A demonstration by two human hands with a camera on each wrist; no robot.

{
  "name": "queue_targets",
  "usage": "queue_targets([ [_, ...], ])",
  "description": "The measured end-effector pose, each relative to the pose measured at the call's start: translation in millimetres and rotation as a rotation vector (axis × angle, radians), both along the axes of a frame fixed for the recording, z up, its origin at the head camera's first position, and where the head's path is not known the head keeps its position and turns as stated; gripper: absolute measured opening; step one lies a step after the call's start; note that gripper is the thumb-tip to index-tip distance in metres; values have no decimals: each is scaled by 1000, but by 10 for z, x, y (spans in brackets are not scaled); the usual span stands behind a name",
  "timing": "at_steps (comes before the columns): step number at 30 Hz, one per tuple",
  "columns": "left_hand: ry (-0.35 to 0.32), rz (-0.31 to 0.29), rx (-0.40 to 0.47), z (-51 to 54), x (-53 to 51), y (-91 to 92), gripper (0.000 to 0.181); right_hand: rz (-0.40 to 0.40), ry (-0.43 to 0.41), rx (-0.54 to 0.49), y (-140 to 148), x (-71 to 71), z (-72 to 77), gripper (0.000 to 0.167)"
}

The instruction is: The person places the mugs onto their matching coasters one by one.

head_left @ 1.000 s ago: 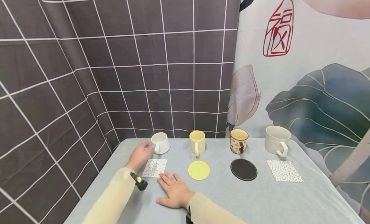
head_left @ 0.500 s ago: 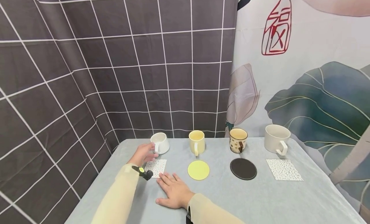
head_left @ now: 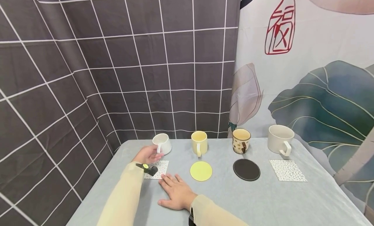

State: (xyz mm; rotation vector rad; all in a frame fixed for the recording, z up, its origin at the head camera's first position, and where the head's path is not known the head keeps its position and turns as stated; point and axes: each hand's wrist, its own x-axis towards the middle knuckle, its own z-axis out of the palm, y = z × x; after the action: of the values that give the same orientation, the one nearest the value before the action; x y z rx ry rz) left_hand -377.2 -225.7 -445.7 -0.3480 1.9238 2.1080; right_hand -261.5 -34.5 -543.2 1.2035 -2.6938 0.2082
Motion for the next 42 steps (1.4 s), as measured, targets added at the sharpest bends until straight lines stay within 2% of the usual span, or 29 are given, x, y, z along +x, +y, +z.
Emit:
queue_targets([
  [6, -45, 37, 59, 7, -27, 57, 43, 4, 8, -9, 9, 2, -2, 79],
  [10, -69, 54, 125, 39, -25, 78, 47, 3, 2, -13, 15, 15, -4, 78],
  [16, -106, 44, 182, 65, -26, 56, 49, 5, -21, -14, 14, 40, -15, 79],
  [25, -105, -41, 147, 85, -30, 13, 21, -1, 7, -26, 7, 27, -18, 77],
  [29, -77, -62, 127, 69, -29, -5, 18, -2, 5, -31, 4, 24, -18, 76],
  [36, -94, -33, 67, 66, -104, 51, 27, -2, 10, -30, 19, 21, 25, 76],
  [42, -85, -26, 24, 64, -107, 83, 26, -10, 10, -13, 18, 46, 74, 76],
])
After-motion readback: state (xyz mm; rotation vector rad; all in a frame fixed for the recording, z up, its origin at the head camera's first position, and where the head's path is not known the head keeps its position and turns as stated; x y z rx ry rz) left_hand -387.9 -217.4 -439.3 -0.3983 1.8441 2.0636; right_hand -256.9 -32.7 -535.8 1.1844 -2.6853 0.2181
